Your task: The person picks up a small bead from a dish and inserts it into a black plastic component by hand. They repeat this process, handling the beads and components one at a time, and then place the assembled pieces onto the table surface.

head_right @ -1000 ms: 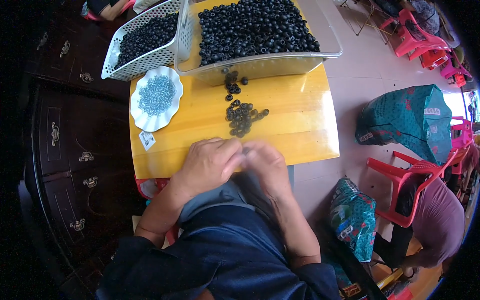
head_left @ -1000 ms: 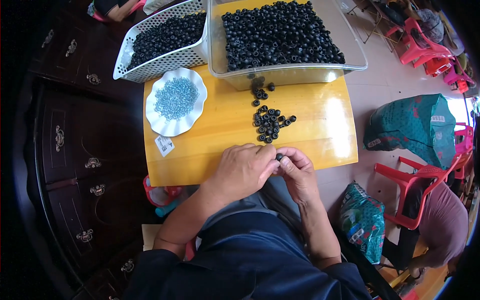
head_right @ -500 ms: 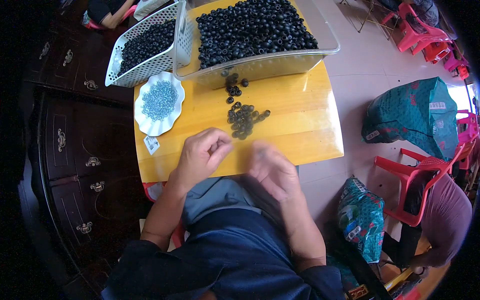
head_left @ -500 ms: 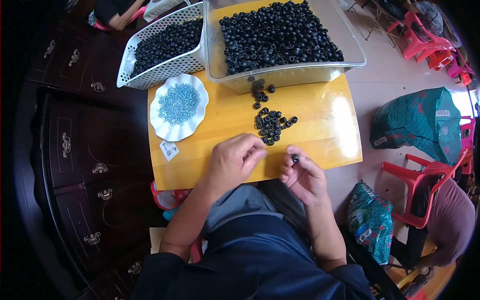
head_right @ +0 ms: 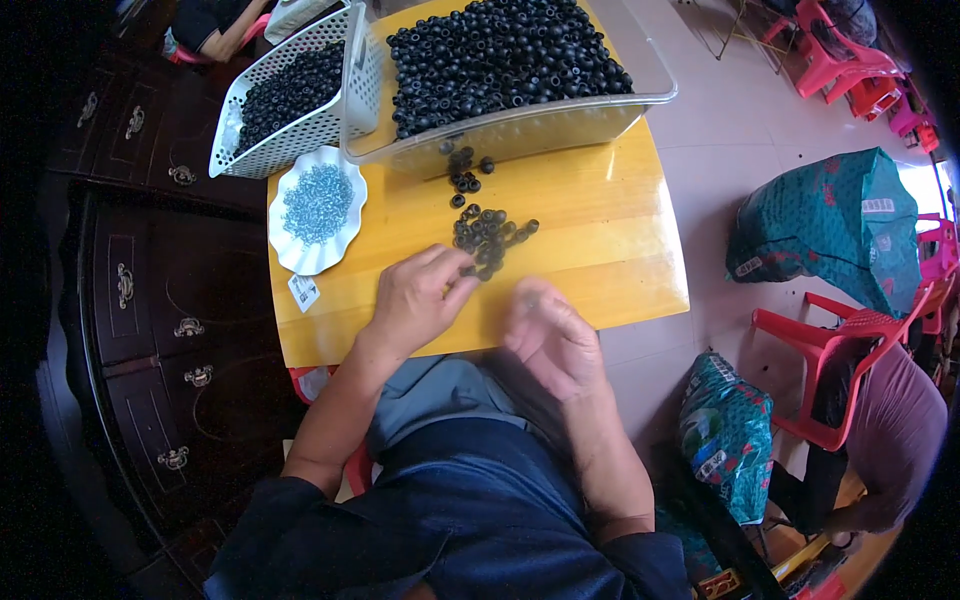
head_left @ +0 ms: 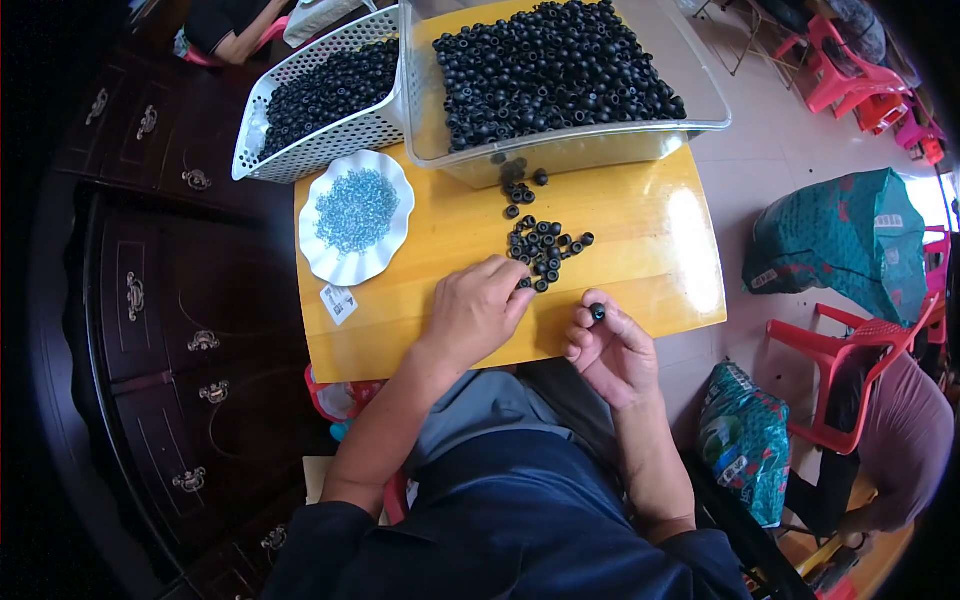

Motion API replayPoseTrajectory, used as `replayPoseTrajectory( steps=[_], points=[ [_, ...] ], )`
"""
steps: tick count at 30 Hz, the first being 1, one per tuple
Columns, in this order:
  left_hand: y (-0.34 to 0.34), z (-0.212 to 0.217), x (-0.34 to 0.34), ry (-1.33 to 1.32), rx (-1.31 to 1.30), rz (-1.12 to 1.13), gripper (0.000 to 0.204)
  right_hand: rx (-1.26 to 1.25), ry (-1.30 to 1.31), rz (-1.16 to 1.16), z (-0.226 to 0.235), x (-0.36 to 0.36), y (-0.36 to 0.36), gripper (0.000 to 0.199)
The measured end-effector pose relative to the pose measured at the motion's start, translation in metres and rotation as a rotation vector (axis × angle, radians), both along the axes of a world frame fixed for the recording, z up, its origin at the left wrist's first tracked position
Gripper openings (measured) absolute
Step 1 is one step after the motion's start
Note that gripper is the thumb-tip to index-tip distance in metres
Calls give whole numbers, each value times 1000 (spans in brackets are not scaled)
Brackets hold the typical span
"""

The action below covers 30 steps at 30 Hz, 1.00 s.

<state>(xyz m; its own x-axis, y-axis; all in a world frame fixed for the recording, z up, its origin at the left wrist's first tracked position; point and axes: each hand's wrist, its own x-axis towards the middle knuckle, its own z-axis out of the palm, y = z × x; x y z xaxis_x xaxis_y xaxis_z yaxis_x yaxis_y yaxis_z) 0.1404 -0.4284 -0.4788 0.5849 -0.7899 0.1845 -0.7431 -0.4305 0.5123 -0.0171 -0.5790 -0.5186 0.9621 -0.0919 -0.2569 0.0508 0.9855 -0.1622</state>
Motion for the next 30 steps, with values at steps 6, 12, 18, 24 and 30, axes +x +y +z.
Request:
replayPoseTrajectory(
  steps=[6, 12, 18, 24, 30],
  points=[
    [3, 20, -3, 189, -69, 17, 17, -24, 8, -2, -2, -1, -1, 30],
    [14, 1, 4, 35, -6, -29, 13, -72, 6, 19, 0, 1, 1, 29],
    [14, 10, 9, 238, 21, 24, 20, -143, 32, 29, 1, -1, 1, 28],
    [5, 2, 38, 38, -109, 41, 19, -127, 18, 30, 1, 1, 2, 27],
    [-9, -3, 49, -68, -105, -77, 16, -125, 54, 10, 6, 2, 2, 28]
  ],
)
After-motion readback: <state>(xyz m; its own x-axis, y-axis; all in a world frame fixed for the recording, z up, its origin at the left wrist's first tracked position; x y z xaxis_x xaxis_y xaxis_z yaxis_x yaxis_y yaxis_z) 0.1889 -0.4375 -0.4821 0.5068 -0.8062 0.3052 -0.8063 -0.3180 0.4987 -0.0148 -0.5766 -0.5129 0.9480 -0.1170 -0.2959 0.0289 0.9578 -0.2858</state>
